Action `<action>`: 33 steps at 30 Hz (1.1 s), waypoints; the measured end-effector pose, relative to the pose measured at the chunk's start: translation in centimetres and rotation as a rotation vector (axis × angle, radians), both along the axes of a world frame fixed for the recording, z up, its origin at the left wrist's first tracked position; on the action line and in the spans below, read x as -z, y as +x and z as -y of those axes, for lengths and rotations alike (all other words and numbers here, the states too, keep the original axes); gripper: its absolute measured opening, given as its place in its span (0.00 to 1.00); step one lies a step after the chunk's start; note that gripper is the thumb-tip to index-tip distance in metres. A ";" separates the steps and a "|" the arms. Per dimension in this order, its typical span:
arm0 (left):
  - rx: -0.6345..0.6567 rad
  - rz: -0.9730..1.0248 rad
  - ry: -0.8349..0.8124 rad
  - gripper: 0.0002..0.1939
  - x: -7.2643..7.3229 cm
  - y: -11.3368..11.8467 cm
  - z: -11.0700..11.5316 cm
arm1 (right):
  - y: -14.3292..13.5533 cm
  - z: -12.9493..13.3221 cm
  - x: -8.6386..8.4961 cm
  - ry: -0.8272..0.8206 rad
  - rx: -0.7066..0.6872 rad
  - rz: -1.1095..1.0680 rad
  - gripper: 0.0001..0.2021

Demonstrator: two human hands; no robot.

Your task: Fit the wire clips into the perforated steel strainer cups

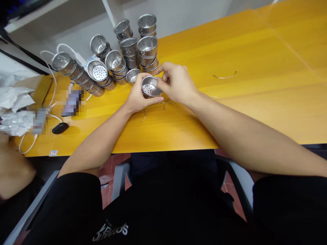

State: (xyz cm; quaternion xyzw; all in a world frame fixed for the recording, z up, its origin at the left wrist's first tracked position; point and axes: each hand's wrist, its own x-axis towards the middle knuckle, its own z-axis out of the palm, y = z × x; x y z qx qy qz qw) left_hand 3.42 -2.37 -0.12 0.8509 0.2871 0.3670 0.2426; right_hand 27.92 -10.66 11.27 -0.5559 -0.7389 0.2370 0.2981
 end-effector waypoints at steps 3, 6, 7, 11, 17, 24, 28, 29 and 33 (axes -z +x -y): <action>0.000 0.015 -0.004 0.57 -0.2 0.1 0.4 | -0.4 -0.1 0.2 -0.008 0.007 -0.049 0.30; 0.026 0.030 -0.010 0.55 -0.2 0.0 0.4 | -0.5 0.0 -0.1 -0.008 -0.042 -0.145 0.29; 0.043 0.045 -0.012 0.55 -0.2 0.0 0.4 | -0.5 0.1 -0.3 -0.004 -0.076 -0.190 0.28; 0.088 0.065 -0.002 0.54 -0.2 -0.5 -0.3 | 0.1 0.6 -1.4 -0.045 -0.223 -0.290 0.34; 0.086 0.044 0.018 0.54 -0.1 -0.8 -0.5 | 0.4 0.5 -1.2 -0.158 -0.296 -0.307 0.43; 0.060 0.030 -0.011 0.53 0.0 -0.3 -0.5 | -0.2 0.3 -1.1 -0.184 -0.219 -0.337 0.45; 0.050 0.020 -0.017 0.52 -0.1 -0.4 -0.5 | -0.1 0.3 -1.2 -0.215 -0.215 -0.320 0.48; 0.053 0.018 -0.019 0.52 -0.1 -0.4 -0.5 | -0.1 0.2 -1.1 -0.216 -0.226 -0.320 0.47; 0.066 0.014 -0.016 0.53 -0.1 -0.5 -0.3 | -0.1 0.3 -1.0 -0.211 -0.247 -0.295 0.44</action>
